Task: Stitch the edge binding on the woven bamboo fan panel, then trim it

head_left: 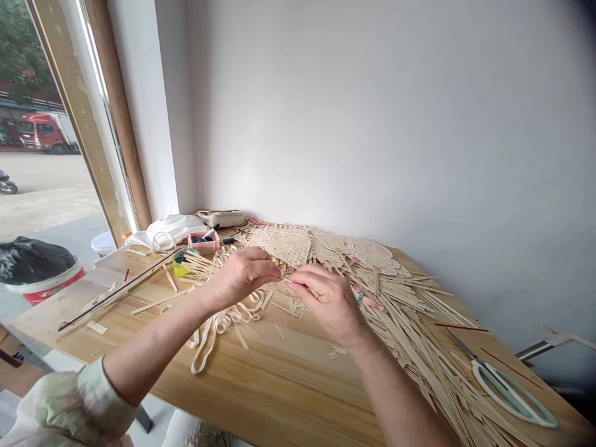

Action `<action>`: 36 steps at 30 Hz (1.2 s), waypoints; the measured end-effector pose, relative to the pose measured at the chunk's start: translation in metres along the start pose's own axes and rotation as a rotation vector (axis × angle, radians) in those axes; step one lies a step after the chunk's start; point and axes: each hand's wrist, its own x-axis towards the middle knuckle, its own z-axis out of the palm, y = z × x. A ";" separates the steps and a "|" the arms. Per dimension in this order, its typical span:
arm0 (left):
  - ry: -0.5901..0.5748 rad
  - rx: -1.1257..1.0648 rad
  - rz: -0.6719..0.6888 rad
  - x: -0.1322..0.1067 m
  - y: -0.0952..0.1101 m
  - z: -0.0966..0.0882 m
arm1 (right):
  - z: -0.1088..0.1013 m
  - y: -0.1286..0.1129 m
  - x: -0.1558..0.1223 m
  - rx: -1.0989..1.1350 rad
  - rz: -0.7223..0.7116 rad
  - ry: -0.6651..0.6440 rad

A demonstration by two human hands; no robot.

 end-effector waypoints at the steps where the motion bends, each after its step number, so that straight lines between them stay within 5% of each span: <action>1: -0.016 0.033 0.007 0.001 -0.001 -0.002 | 0.001 0.000 0.000 -0.008 -0.002 0.000; 6: -0.072 0.353 0.022 0.003 0.009 -0.012 | 0.007 0.001 -0.001 -0.015 0.013 -0.014; 9: -0.129 0.440 -0.134 -0.001 0.020 -0.012 | 0.010 0.001 -0.001 0.005 0.027 -0.005; 12: -0.176 0.233 -0.358 -0.008 0.026 -0.007 | 0.010 -0.001 -0.001 0.021 0.038 0.005; 17: -0.082 -0.268 -0.593 -0.014 0.019 0.005 | 0.009 -0.001 -0.002 0.030 0.049 0.002; 25: -0.035 -0.506 -0.514 -0.016 0.013 0.009 | 0.009 -0.002 -0.003 0.035 0.077 0.007; 31: -0.033 -0.618 -0.598 -0.013 0.014 0.006 | 0.009 -0.003 -0.005 0.043 0.085 0.004; 36: -0.010 -0.591 -0.531 -0.016 0.014 0.007 | 0.010 -0.007 -0.008 0.059 0.078 0.012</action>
